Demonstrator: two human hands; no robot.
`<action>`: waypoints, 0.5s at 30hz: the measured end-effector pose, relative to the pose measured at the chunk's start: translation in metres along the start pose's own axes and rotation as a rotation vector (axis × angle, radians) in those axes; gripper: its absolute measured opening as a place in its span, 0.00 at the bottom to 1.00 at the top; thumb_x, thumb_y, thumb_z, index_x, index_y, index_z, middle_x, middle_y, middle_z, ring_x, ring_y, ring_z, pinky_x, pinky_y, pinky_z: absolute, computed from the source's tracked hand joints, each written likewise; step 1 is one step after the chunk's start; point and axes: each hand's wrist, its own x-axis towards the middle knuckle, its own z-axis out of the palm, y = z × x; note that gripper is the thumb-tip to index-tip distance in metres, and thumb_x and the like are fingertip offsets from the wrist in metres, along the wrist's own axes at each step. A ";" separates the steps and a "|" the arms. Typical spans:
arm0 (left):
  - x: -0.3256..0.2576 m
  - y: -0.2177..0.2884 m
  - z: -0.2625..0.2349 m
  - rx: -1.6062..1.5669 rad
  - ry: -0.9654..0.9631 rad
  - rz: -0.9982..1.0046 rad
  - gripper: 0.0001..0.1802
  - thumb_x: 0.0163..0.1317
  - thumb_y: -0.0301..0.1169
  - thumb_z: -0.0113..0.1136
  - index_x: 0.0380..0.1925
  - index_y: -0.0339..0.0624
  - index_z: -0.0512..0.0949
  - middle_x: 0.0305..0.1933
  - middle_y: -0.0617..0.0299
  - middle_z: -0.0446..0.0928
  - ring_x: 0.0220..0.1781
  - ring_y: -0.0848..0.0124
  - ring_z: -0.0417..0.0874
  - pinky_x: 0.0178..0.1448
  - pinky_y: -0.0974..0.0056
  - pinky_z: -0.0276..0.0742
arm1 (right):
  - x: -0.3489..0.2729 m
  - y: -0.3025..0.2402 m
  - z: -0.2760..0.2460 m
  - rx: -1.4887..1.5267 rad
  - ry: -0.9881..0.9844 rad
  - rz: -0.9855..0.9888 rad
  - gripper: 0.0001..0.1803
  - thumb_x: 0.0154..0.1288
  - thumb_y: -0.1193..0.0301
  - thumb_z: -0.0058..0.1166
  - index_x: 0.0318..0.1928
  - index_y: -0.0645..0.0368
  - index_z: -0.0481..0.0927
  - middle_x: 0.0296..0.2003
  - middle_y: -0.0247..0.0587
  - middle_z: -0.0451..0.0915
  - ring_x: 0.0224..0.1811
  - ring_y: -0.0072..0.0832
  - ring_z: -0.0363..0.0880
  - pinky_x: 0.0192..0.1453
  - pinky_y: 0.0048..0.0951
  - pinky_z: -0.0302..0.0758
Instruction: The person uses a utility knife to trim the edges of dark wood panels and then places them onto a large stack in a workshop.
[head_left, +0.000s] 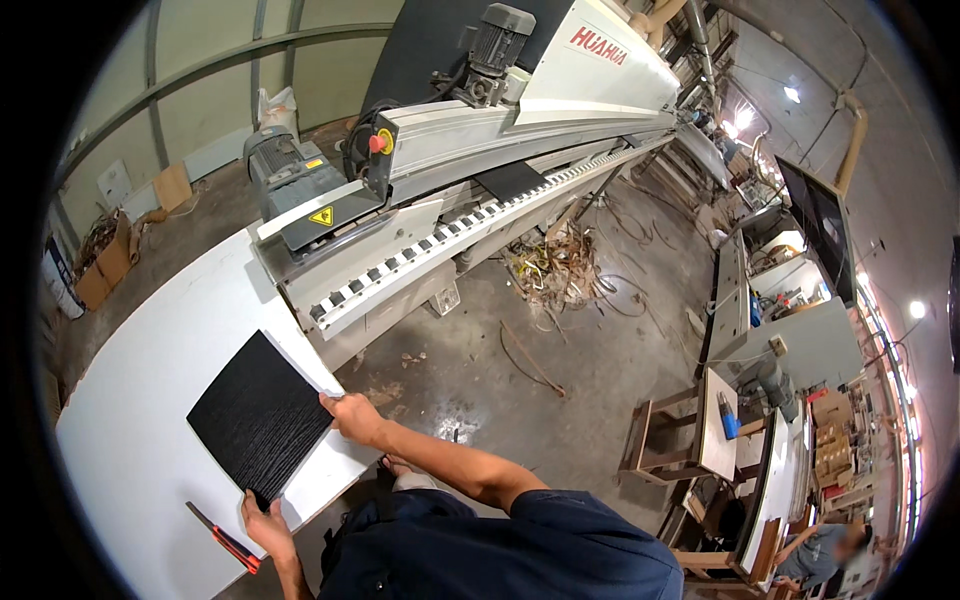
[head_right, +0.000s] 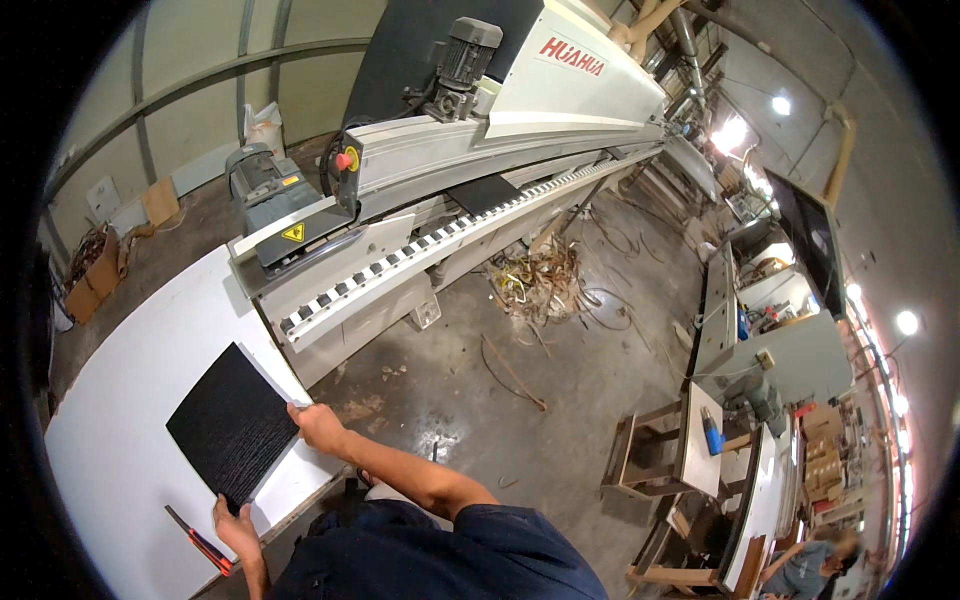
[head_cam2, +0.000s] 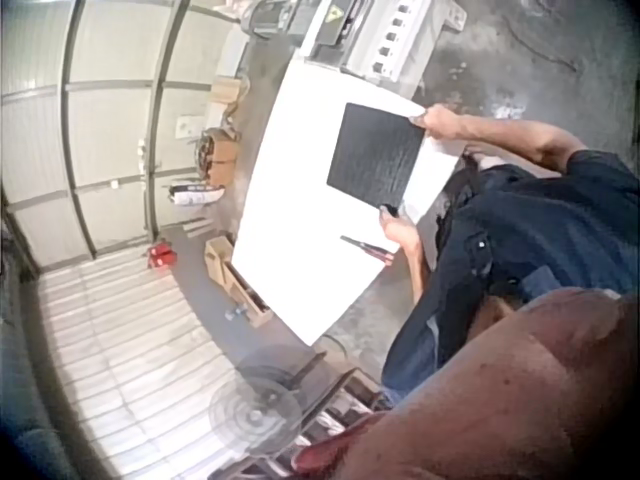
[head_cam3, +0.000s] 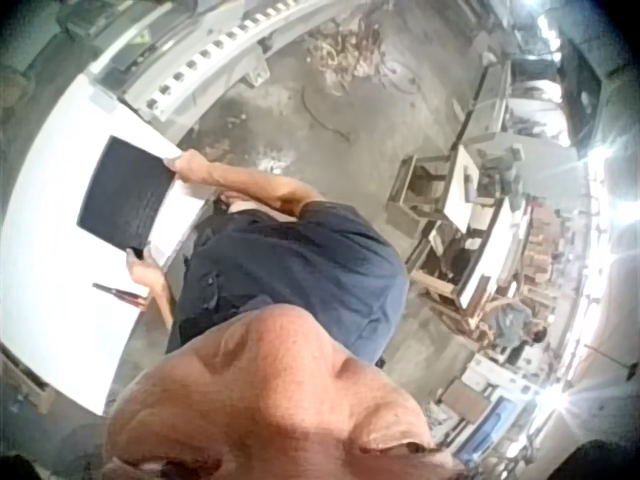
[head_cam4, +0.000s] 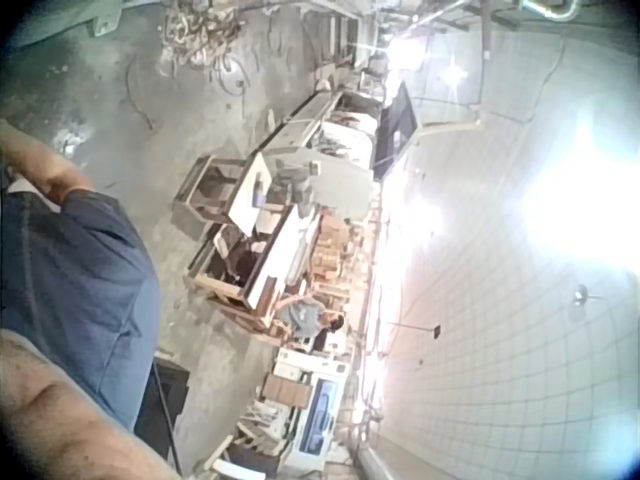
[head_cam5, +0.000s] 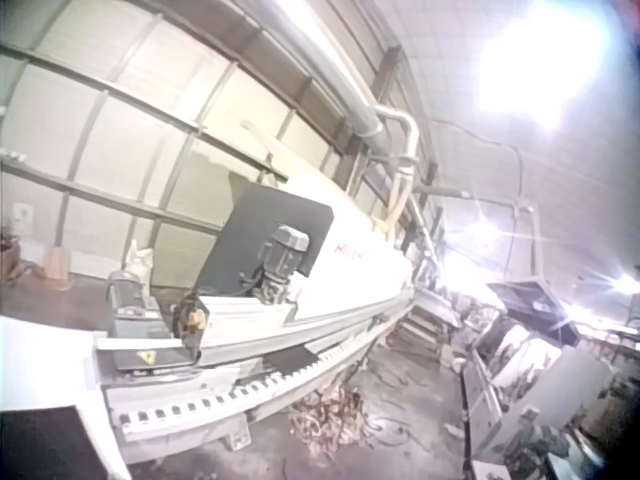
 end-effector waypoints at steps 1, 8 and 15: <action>0.000 0.000 -0.001 0.000 0.008 0.007 0.32 0.42 0.18 0.71 0.51 0.27 0.74 0.52 0.39 0.75 0.55 0.45 0.76 0.60 0.56 0.71 | 0.000 -0.001 -0.001 0.001 -0.003 -0.003 0.34 0.44 0.74 0.63 0.57 0.68 0.73 0.27 0.54 0.80 0.33 0.48 0.81 0.40 0.42 0.78; 0.001 0.002 -0.003 -0.024 0.003 0.029 0.30 0.40 0.18 0.70 0.49 0.25 0.74 0.48 0.38 0.76 0.51 0.44 0.77 0.57 0.54 0.71 | -0.001 0.002 -0.009 0.055 -0.008 0.011 0.33 0.42 0.73 0.65 0.55 0.67 0.75 0.30 0.57 0.80 0.35 0.47 0.82 0.42 0.41 0.78; 0.000 -0.009 0.002 -0.054 0.010 0.046 0.33 0.39 0.18 0.71 0.51 0.27 0.74 0.50 0.39 0.76 0.52 0.44 0.76 0.57 0.55 0.72 | 0.000 0.005 -0.007 0.071 -0.005 -0.010 0.33 0.43 0.72 0.68 0.54 0.64 0.75 0.32 0.56 0.81 0.36 0.47 0.82 0.41 0.41 0.78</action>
